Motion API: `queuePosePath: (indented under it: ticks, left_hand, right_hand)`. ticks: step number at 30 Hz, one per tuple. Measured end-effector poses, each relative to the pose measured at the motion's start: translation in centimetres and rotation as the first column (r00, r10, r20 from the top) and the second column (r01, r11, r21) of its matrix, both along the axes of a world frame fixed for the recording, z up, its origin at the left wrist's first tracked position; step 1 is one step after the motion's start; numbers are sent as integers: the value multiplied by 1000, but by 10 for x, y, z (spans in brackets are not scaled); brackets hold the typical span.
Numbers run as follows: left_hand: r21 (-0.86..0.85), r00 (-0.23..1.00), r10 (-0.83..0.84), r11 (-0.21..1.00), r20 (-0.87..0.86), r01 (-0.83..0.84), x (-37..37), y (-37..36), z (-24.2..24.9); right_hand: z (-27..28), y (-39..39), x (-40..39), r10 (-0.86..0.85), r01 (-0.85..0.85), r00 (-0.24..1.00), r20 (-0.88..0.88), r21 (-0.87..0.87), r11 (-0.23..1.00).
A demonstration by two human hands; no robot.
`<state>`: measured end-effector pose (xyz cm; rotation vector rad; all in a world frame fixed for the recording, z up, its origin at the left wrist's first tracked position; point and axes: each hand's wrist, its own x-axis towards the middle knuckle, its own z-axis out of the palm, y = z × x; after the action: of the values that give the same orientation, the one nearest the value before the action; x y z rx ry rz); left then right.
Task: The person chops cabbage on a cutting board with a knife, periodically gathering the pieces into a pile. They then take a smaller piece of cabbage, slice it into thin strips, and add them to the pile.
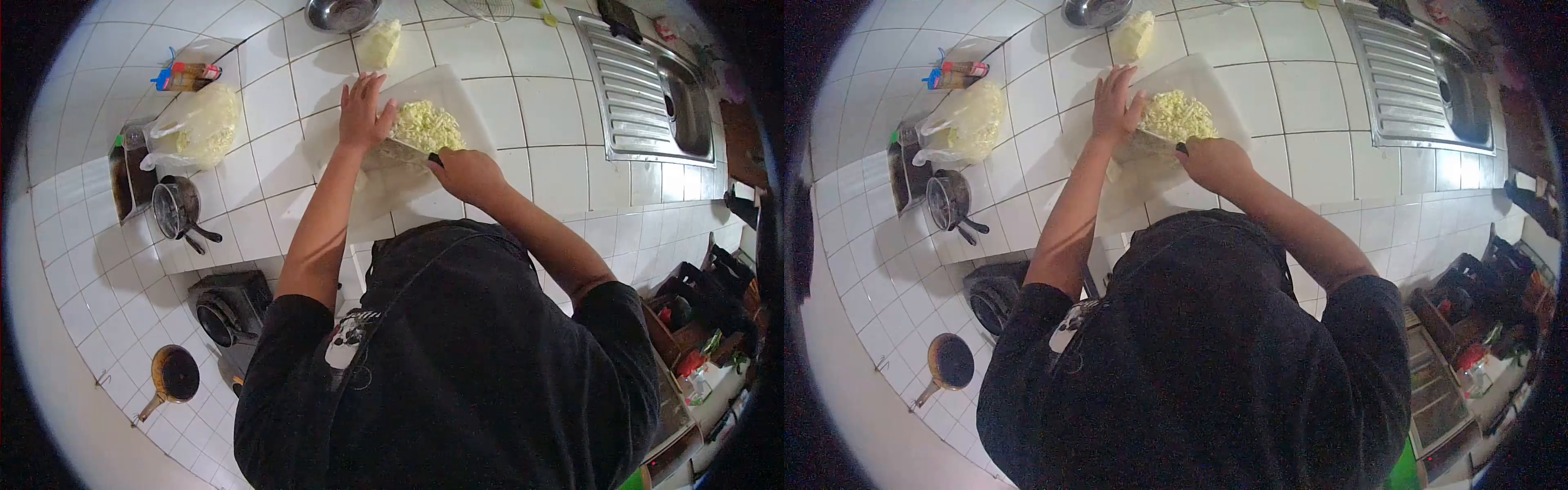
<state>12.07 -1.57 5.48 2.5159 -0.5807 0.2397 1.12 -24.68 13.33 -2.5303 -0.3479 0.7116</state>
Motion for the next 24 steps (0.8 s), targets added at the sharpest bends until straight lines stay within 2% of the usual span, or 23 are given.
queuePosePath:
  ticks: [2,5,9,11,14,15,18,22,24]
  left_hand:
    - [26,999,-5,1000,44,4,3,-5,-1]
    - [42,998,12,999,67,-15,6,-4,-1]
    - [22,999,-9,1000,44,8,8,-2,26]
    - [43,998,-36,999,57,33,7,0,32]
    - [110,996,-70,992,57,63,4,5,35]
    - [149,996,-81,986,38,74,1,8,35]
    - [143,994,-94,986,49,86,-3,14,34]
    - [151,994,-109,983,22,105,-3,15,27]
    - [97,991,-130,987,-4,130,-1,8,22]
  right_hand:
    - [-20,-6,-1,-29,29,999,-19,6,1000]
    - [-11,-7,4,10,-10,1000,2,22,1000]
    - [10,0,-1,-13,13,1000,-6,33,999]
    - [0,4,-8,-47,57,996,-75,138,989]
    - [-16,13,-23,-84,100,993,-78,244,965]
    - [-8,16,-23,-72,103,989,-130,249,963]
    - [-20,22,-31,-68,103,990,-125,298,949]
    - [-30,22,-35,-55,78,995,-88,291,954]
    - [-29,18,-35,-78,92,995,-66,249,964]
